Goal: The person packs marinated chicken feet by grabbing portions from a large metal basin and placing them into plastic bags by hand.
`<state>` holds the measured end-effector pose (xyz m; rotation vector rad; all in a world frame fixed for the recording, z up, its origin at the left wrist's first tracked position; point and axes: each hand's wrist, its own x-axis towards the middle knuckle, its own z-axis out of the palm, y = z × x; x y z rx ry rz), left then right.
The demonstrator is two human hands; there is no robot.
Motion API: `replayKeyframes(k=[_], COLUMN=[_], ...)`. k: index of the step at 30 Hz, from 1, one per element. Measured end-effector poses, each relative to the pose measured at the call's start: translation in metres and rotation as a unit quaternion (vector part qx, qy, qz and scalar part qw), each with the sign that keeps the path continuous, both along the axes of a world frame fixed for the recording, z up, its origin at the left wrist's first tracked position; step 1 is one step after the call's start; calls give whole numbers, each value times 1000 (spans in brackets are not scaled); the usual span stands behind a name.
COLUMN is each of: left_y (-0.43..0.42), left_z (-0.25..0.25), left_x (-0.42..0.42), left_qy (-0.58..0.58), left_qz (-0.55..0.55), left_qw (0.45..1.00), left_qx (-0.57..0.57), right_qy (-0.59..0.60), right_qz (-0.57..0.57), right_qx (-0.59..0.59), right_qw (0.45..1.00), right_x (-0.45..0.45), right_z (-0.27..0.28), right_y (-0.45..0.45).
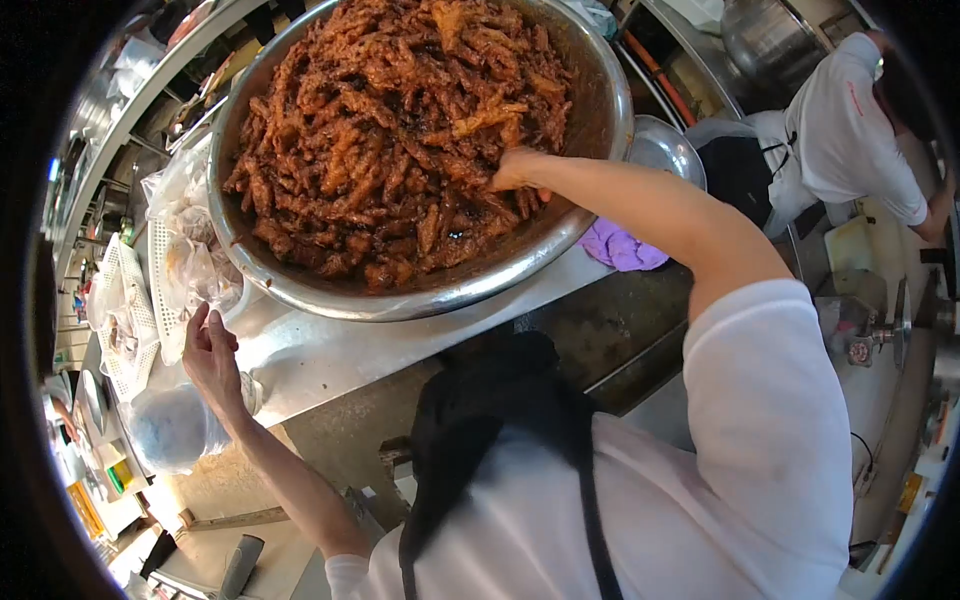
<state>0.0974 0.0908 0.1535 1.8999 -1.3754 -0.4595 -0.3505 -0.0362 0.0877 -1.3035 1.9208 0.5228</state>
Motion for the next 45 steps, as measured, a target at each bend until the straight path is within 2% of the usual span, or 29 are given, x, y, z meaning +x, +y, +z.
replayKeyframes(k=[2,3,5,6,7,9,11,12,13,14,15,16,17,18,20,22,23,25,28,30,32,34,36,38,39,41,42,44,45], left_y=[3,4,11,18,26,50,72,95,104,107,107,106,96,96,105,111,117,128,136,134,131,124,111,113,105,87,68,46,39], left_z=[7,6,11,25,33,58,76,59,64,70,63,55,58,59,60,89,105,132,142,138,132,110,75,0,-46,-134,-142,-179,-175], left_x=[-15,-13,-9,-6,7,33,70,160,164,166,167,166,145,158,212,251,256,236,189,157,121,87,35,91,93,95,62,54,53], left_qy=[36,66,109,74,47,21,-38,-76,-238,-391,-299,-200,-193,-220,-273,-383,-418,-422,-325,-183,6,143,192,236,248,266,318,263,178], left_qz=[3,0,7,20,44,196,326,166,262,345,314,273,251,250,245,334,377,406,385,354,337,322,264,242,202,117,136,95,107], left_qw=[999,996,987,987,983,943,850,827,830,795,875,934,944,938,924,858,822,795,835,888,917,920,917,938,947,956,936,959,976], left_qx=[-26,-58,-119,-140,-173,-267,-412,-532,-432,-311,-213,-112,-90,-95,-103,-71,-85,-159,-222,-230,-214,-174,-227,-78,-38,42,63,44,58], right_qy=[-10,0,-47,-70,-71,-71,9,49,-1,-52,-104,-64,-38,12,25,59,60,-24,-160,-225,-223,-219,-185,-148,-212,-233,-243,-217,-210], right_qz=[-46,-81,-107,-119,-88,-26,83,137,147,155,158,287,284,230,269,321,321,340,360,407,408,402,416,408,332,367,385,438,437], right_qx=[-12,-95,-81,-79,-61,-21,12,28,0,-28,-56,-93,-128,-108,-121,-85,-138,-100,-103,-96,-32,-9,-20,-60,-102,-134,-149,-63,-41], right_qw=[999,992,990,987,992,997,996,989,989,986,980,951,949,967,955,941,935,935,913,880,885,889,890,899,914,890,878,870,874], right_x=[5,-1,-13,-21,-27,-39,-51,-52,-45,-34,-27,-20,-12,13,27,29,23,8,6,17,39,49,35,7,5,23,33,49,56], right_z=[-32,-65,-58,-50,-46,-40,-11,4,15,23,25,2,-27,-10,-22,-25,-27,-9,3,-8,-16,-19,-7,-21,-16,-22,-26,-37,-24], right_y=[0,1,2,-2,-6,-10,-1,2,8,19,26,21,18,27,27,18,20,22,36,38,37,41,42,32,33,36,35,37,39])
